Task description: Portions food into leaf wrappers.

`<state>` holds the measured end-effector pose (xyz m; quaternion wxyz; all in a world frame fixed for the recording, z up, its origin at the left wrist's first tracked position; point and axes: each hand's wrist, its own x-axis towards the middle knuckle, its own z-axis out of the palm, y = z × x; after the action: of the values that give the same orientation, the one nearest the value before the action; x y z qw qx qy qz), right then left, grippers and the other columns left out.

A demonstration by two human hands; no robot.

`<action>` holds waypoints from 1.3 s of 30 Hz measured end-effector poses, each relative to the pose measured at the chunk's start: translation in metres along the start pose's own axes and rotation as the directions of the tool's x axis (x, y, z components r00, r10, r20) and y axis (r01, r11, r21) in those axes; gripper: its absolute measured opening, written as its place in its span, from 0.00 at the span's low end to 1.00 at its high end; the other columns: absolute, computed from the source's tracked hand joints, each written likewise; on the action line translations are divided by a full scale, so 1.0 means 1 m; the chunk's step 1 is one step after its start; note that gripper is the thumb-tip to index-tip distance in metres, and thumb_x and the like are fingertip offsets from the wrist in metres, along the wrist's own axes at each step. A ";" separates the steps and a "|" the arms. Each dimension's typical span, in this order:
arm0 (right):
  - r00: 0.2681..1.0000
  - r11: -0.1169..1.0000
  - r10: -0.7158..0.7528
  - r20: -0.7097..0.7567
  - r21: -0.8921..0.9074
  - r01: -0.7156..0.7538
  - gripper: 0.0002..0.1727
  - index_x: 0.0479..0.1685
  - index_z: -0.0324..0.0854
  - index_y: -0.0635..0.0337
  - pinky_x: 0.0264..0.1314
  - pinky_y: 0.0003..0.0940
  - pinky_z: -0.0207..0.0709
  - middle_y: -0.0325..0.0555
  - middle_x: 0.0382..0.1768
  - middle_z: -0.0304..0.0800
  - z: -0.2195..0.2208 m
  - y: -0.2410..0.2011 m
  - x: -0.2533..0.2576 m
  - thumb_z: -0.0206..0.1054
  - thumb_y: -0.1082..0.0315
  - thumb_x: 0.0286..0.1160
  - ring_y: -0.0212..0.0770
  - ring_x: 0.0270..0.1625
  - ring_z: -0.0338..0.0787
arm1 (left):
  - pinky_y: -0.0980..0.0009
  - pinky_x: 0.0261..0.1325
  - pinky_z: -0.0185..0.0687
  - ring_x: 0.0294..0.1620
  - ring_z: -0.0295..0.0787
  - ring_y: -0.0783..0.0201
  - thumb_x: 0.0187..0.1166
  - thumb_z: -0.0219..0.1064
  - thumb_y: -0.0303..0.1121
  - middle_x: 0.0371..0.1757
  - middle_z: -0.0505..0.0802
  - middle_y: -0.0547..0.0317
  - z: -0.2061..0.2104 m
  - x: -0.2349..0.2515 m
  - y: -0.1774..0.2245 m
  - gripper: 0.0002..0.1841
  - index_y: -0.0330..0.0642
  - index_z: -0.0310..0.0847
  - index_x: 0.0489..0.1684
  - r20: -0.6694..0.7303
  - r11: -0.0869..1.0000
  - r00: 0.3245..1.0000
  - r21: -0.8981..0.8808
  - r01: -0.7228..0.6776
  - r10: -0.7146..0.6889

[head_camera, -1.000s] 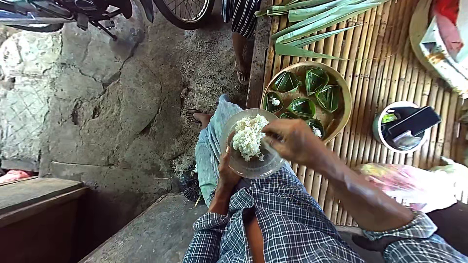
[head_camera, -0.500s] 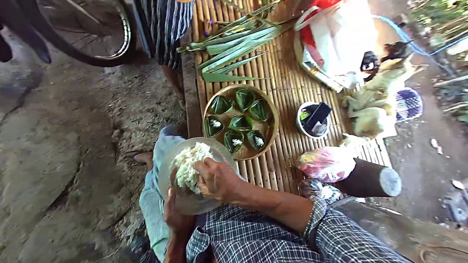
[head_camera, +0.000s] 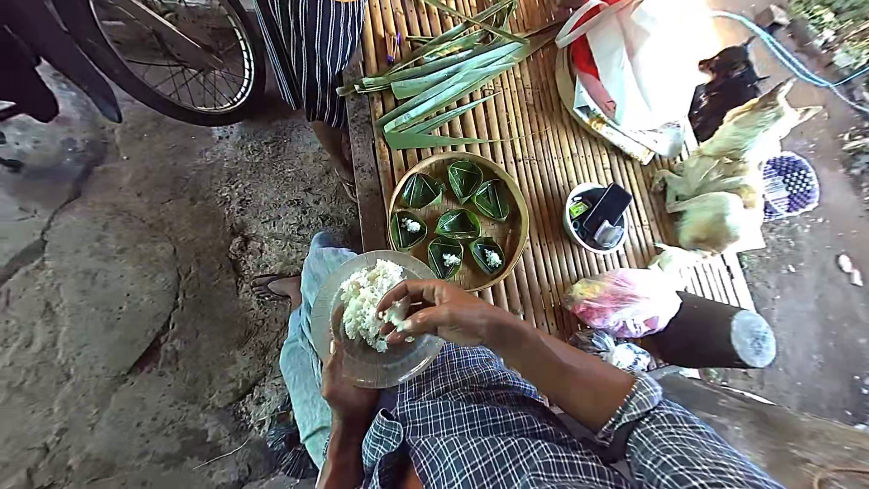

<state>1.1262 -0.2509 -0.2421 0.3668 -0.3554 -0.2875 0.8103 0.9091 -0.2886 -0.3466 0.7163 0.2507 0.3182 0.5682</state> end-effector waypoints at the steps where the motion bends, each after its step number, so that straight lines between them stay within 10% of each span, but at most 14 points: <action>1: 0.999 0.999 -0.038 -0.010 0.001 0.038 0.20 0.67 0.77 0.68 0.70 0.47 0.84 0.57 0.61 0.85 -0.006 -0.008 -0.005 0.61 0.81 0.74 0.48 0.59 0.90 | 0.58 0.79 0.77 0.77 0.80 0.61 0.90 0.43 0.43 0.77 0.82 0.55 -0.001 -0.001 -0.001 0.28 0.42 0.63 0.87 -0.005 1.000 1.000 0.005 -0.001 0.001; 6: 0.940 0.923 -0.307 -0.147 -0.285 0.257 0.23 0.71 0.78 0.67 0.71 0.49 0.84 0.58 0.64 0.87 -0.072 -0.055 -0.024 0.59 0.70 0.76 0.49 0.62 0.90 | 0.57 0.81 0.74 0.79 0.77 0.60 0.90 0.38 0.40 0.81 0.79 0.51 -0.006 -0.001 -0.003 0.29 0.39 0.57 0.89 -0.016 0.999 1.000 0.043 -0.010 0.011; 10: 0.869 0.829 -0.335 -0.364 -0.552 0.088 0.20 0.66 0.83 0.69 0.67 0.43 0.86 0.58 0.61 0.90 -0.136 -0.075 -0.019 0.49 0.75 0.84 0.47 0.59 0.92 | 0.56 0.82 0.72 0.81 0.75 0.59 0.90 0.39 0.42 0.82 0.77 0.51 -0.009 0.001 -0.005 0.30 0.39 0.56 0.90 0.002 0.998 1.000 0.060 0.000 0.000; 14: 0.852 0.445 -0.304 -0.426 -0.854 -0.269 0.17 0.58 0.91 0.56 0.60 0.48 0.86 0.48 0.53 0.95 -0.187 -0.057 0.014 0.62 0.76 0.77 0.43 0.51 0.94 | 0.54 0.80 0.74 0.79 0.77 0.58 0.89 0.39 0.41 0.80 0.79 0.50 -0.009 0.001 -0.006 0.30 0.40 0.58 0.89 -0.028 0.998 1.000 0.068 0.003 -0.001; 21: 0.912 -0.037 -0.217 -0.348 -0.931 -0.364 0.16 0.58 0.86 0.60 0.63 0.63 0.82 0.59 0.52 0.92 -0.209 -0.022 0.050 0.68 0.76 0.70 0.61 0.58 0.91 | 0.54 0.82 0.72 0.81 0.74 0.57 0.88 0.43 0.43 0.83 0.76 0.49 -0.010 0.001 -0.005 0.31 0.40 0.56 0.90 -0.025 0.997 1.000 0.071 0.010 -0.008; 39: 0.868 -0.018 -0.297 -0.398 -0.907 -0.422 0.17 0.55 0.87 0.61 0.63 0.62 0.83 0.56 0.52 0.92 -0.210 -0.008 0.052 0.68 0.77 0.65 0.58 0.58 0.91 | 0.54 0.82 0.73 0.80 0.76 0.58 0.87 0.49 0.48 0.82 0.78 0.51 -0.011 0.000 -0.007 0.32 0.42 0.60 0.89 -0.034 0.999 0.999 0.038 0.020 -0.019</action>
<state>1.2695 -0.1614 -0.3777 0.0208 -0.7116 -0.6551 0.2529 0.9053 -0.2902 -0.3587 0.7115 0.2517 0.3434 0.5590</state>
